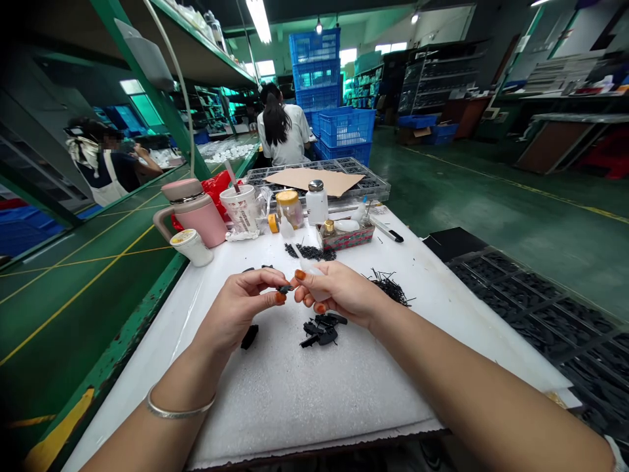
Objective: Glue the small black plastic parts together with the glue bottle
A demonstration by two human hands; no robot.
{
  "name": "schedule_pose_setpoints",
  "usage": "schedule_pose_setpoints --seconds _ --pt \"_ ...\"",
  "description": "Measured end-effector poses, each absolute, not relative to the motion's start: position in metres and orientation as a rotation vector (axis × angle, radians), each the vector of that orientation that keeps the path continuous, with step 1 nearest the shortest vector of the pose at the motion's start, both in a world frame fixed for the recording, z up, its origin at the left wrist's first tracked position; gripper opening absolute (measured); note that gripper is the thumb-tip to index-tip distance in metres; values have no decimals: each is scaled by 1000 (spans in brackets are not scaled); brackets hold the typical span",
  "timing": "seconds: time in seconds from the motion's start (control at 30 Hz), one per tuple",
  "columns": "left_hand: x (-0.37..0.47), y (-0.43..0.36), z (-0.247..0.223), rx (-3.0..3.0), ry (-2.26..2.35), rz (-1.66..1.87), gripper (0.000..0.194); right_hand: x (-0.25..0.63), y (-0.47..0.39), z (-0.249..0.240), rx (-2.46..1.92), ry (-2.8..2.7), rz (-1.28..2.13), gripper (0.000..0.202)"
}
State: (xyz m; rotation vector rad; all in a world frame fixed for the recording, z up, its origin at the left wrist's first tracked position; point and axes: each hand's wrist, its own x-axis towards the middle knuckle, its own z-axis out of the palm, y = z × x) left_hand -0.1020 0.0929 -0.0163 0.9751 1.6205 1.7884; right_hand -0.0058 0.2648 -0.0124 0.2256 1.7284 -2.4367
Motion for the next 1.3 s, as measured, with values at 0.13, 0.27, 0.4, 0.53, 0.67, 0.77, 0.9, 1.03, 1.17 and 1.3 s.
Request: schedule_pose_setpoints --seconds 0.13,0.27,0.4,0.53,0.67,0.77,0.9,1.03,1.17,1.3 --pt "-99 95 -15 981 1675 1773 14 -8 265 -15 163 1664 -2423 28" --pt "-100 98 -18 955 1787 1745 27 -8 267 -14 190 1643 -2451 26" --pt "-105 97 -21 916 1776 1772 39 -6 271 -11 306 1678 -2546 27" --pt "-109 93 -19 823 1783 1846 35 -5 281 -4 417 1713 -2697 24" --pt "-111 87 -14 761 1807 1926 33 -3 292 1 512 1760 -2802 23" --pt "-113 83 -11 729 1858 2007 30 -3 298 3 585 1794 -2844 22" --pt "-117 85 -3 744 1962 2006 29 -5 301 5 600 1875 -2838 20" --pt "-121 101 3 1020 2194 1530 17 -4 299 8 548 1982 -2772 26" --pt "-124 126 -4 1445 2547 911 15 -3 298 8 450 2003 -2725 29" --pt "-126 144 -17 1483 2591 779 15 -2 299 7 381 1984 -2659 24"
